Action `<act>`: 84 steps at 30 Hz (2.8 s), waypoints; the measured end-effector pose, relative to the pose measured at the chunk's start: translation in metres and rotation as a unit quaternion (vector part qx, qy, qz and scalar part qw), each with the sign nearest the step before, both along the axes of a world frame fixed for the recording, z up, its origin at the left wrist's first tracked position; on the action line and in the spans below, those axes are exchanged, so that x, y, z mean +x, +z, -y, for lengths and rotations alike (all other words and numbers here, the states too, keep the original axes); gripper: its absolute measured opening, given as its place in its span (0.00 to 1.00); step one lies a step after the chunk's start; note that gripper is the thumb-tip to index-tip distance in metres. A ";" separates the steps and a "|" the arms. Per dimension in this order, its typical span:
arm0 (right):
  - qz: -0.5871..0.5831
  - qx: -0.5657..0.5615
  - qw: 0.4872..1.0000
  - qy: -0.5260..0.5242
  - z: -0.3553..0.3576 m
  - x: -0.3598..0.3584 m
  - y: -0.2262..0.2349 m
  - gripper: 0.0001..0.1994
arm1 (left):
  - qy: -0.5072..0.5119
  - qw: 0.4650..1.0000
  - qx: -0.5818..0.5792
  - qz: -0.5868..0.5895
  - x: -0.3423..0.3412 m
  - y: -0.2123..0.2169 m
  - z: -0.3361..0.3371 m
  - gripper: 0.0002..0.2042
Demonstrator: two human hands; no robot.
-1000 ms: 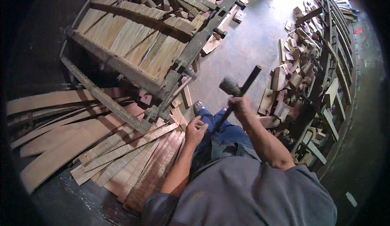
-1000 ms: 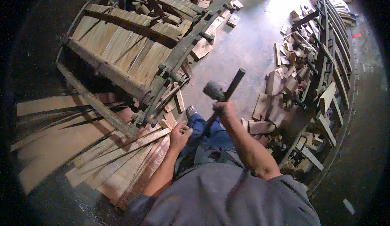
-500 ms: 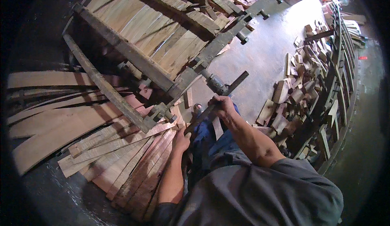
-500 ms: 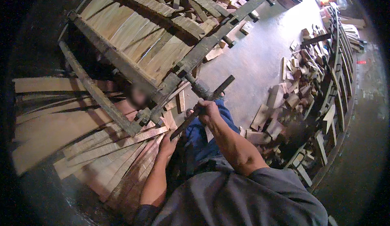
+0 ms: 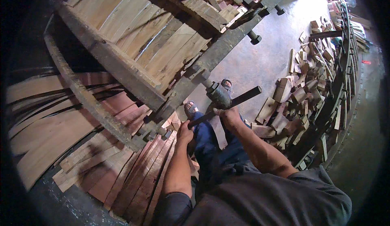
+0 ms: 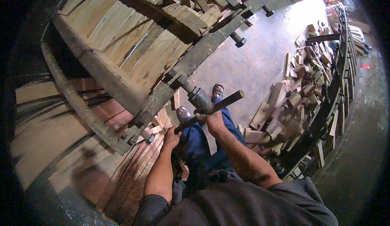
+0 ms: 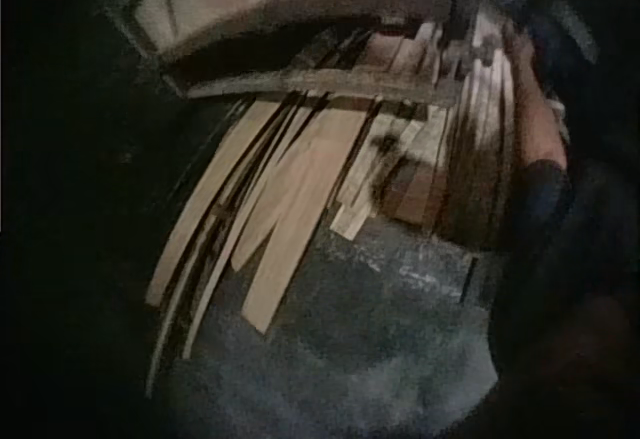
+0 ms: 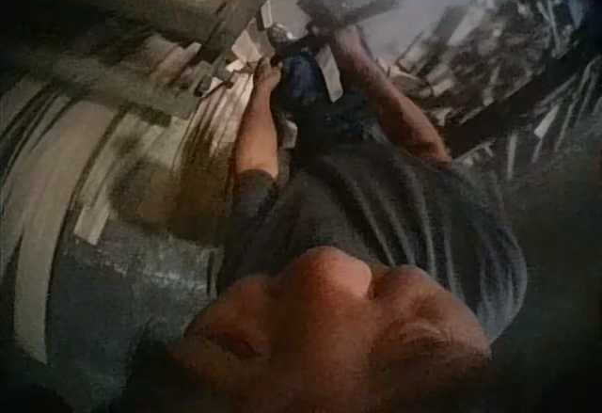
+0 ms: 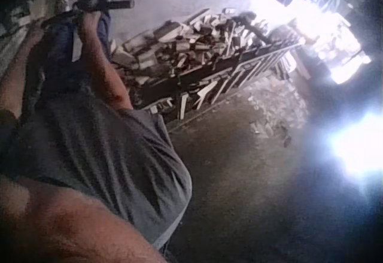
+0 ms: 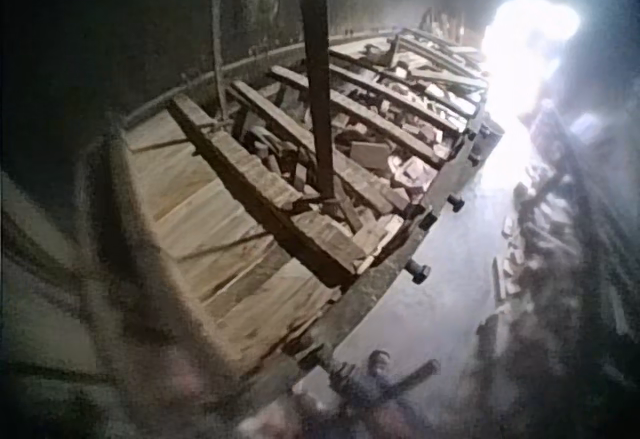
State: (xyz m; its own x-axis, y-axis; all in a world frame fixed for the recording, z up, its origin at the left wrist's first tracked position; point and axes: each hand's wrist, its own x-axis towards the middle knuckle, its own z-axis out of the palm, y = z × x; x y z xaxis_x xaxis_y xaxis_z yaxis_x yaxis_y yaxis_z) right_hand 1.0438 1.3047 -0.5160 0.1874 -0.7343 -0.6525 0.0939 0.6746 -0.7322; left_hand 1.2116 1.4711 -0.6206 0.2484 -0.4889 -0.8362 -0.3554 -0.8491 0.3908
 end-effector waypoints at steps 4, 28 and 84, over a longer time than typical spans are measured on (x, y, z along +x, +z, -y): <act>-0.145 -0.032 0.986 0.073 0.013 0.001 0.020 0.11 | -0.045 0.986 -0.159 0.009 -0.022 -0.075 -0.015 0.25; -0.029 0.054 0.998 0.000 0.014 0.001 -0.009 0.10 | -0.042 0.995 -0.087 0.012 -0.030 -0.002 0.039 0.19; -0.090 -0.041 0.944 -0.314 0.186 -0.073 0.040 0.14 | -0.080 0.812 -0.396 0.422 0.133 0.232 0.232 0.16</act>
State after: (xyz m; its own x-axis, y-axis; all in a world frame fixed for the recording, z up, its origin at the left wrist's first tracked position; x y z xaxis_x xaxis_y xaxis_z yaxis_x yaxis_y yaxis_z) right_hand 0.9713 1.1183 -0.4759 -0.4103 -0.7131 -0.5684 0.3252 0.4679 -0.8218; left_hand 1.3442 1.2386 -0.3886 0.4497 -0.8725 0.1910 -0.8610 -0.3667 0.3524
